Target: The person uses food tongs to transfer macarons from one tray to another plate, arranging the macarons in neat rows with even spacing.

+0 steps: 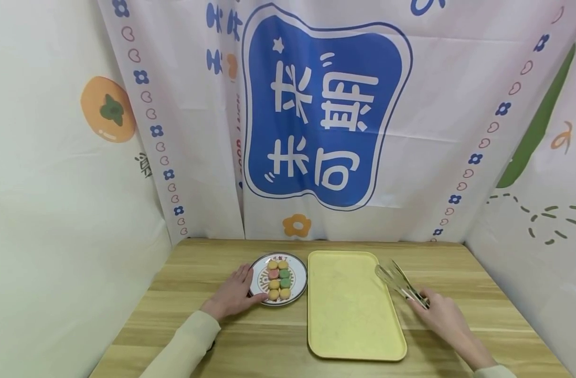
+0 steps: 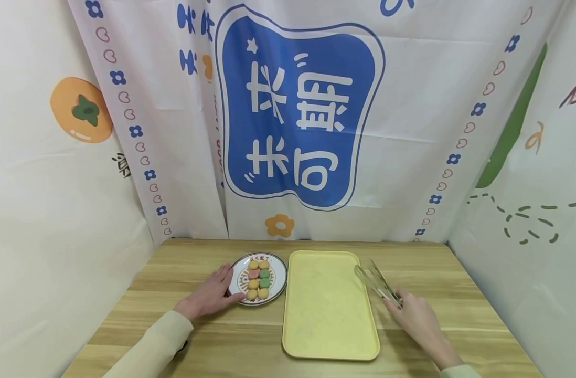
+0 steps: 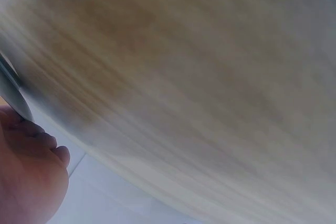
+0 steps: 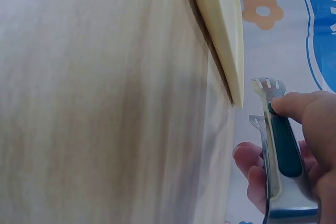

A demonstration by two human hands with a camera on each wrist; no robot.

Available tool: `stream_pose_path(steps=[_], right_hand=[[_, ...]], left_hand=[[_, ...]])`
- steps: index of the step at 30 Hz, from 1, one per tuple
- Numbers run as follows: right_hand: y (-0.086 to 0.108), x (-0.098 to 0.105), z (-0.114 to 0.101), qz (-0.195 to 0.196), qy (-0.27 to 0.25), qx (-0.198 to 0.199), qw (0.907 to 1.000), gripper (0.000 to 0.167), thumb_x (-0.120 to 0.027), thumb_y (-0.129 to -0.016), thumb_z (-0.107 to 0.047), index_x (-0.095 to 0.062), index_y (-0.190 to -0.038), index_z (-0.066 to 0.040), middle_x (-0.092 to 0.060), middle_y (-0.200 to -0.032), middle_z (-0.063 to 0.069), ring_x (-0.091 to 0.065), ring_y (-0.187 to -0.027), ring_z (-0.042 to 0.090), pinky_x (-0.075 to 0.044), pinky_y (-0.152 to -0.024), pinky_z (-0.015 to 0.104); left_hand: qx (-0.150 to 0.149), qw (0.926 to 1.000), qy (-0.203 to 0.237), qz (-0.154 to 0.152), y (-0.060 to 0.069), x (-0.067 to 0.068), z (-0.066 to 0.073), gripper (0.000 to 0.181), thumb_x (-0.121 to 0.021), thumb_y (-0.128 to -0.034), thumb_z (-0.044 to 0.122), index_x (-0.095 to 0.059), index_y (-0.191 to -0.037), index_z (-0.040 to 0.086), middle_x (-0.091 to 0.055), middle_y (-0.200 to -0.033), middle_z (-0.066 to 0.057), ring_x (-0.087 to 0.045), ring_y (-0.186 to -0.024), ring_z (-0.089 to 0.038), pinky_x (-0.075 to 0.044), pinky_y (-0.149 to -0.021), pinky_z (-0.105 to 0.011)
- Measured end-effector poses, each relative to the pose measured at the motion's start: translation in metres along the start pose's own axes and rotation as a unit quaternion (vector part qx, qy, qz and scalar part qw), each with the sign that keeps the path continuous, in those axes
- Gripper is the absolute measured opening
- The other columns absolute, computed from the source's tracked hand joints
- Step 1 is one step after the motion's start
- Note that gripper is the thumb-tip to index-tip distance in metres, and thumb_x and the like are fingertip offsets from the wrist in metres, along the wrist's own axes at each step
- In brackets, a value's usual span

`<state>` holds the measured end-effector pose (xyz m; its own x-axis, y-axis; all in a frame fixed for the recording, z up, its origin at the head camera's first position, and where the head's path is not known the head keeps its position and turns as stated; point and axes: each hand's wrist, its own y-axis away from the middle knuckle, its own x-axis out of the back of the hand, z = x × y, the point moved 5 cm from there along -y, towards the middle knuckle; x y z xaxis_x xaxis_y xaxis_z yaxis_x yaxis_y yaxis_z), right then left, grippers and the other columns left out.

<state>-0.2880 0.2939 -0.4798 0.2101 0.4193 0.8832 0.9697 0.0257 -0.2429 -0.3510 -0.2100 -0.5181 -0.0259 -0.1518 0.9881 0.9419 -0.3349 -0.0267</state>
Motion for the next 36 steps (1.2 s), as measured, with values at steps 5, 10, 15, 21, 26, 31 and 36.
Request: stream_pose_path(steps=[5, 10, 15, 21, 26, 31, 36], right_hand=[[0.001, -0.002, 0.003, -0.004, 0.003, -0.004, 1.0, 0.042, -0.069, -0.09, -0.038, -0.065, -0.104, 0.001, -0.047, -0.057, -0.001, -0.044, -0.051, 0.016, -0.033, -0.045, 0.028], [0.001, -0.003, 0.008, -0.012, 0.007, -0.012, 0.9998, 0.046, -0.069, -0.09, -0.036, -0.064, -0.108, 0.007, -0.057, -0.062, 0.003, -0.047, -0.053, 0.016, -0.037, -0.046, 0.03], [0.0, -0.002, 0.015, -0.028, 0.019, -0.033, 0.9989, 0.05, -0.067, -0.091, -0.034, -0.062, -0.112, 0.011, -0.065, -0.07, 0.009, -0.053, -0.058, 0.019, -0.044, -0.05, 0.034], [0.005, -0.001, 0.024, -0.044, 0.029, -0.058, 0.9969, 0.044, -0.063, -0.093, -0.033, -0.063, -0.104, 0.01, -0.058, -0.066, 0.005, -0.051, -0.058, 0.019, -0.04, -0.048, 0.032], [0.005, -0.001, 0.028, -0.043, 0.045, -0.055, 0.9965, 0.036, -0.06, -0.095, -0.034, -0.058, -0.084, 0.001, -0.048, -0.06, 0.003, -0.046, -0.054, 0.019, -0.035, -0.045, 0.032], [0.004, -0.002, 0.028, -0.053, 0.06, -0.044, 0.9958, 0.033, -0.061, -0.094, -0.033, -0.051, -0.077, -0.007, -0.045, -0.06, 0.003, -0.045, -0.054, 0.02, -0.034, -0.045, 0.033], [0.006, -0.004, 0.028, -0.078, 0.062, -0.051, 0.9937, 0.034, -0.064, -0.092, -0.036, -0.05, -0.076, -0.009, -0.045, -0.06, 0.002, -0.044, -0.053, 0.019, -0.032, -0.044, 0.031]], left_hand=[[-0.002, 1.0, -0.006, 0.0, -0.001, -0.002, -0.001, 0.108, -0.037, -0.0874, 0.08, -0.029, -0.151, -0.007, -0.024, -0.159, -0.027, -0.023, -0.149, -0.04, -0.024, -0.123, -0.049], [0.003, 1.0, -0.004, -0.003, -0.001, -0.002, -0.001, 0.107, -0.038, -0.0876, 0.08, -0.029, -0.151, -0.006, -0.024, -0.159, -0.026, -0.023, -0.149, -0.039, -0.024, -0.123, -0.049], [0.003, 1.0, 0.002, -0.001, 0.0, 0.0, 0.0, 0.106, -0.041, -0.0879, 0.078, -0.029, -0.151, -0.007, -0.024, -0.159, -0.027, -0.023, -0.149, -0.04, -0.024, -0.123, -0.049], [0.001, 1.0, 0.005, -0.002, 0.0, 0.0, 0.0, 0.107, -0.04, -0.0878, 0.078, -0.028, -0.151, -0.007, -0.023, -0.159, -0.027, -0.022, -0.149, -0.04, -0.022, -0.123, -0.049], [0.003, 0.9999, 0.008, -0.006, 0.0, 0.001, -0.002, 0.107, -0.04, -0.0877, 0.079, -0.027, -0.151, -0.006, -0.022, -0.159, -0.027, -0.021, -0.15, -0.04, -0.022, -0.123, -0.05], [0.003, 1.0, 0.002, -0.007, -0.002, 0.002, -0.004, 0.107, -0.04, -0.0875, 0.079, -0.029, -0.151, -0.006, -0.023, -0.159, -0.027, -0.022, -0.149, -0.04, -0.023, -0.123, -0.05], [0.002, 1.0, 0.001, -0.006, -0.002, 0.001, -0.005, 0.107, -0.04, -0.0873, 0.079, -0.029, -0.151, -0.006, -0.024, -0.159, -0.028, -0.023, -0.149, -0.04, -0.024, -0.123, -0.05]])
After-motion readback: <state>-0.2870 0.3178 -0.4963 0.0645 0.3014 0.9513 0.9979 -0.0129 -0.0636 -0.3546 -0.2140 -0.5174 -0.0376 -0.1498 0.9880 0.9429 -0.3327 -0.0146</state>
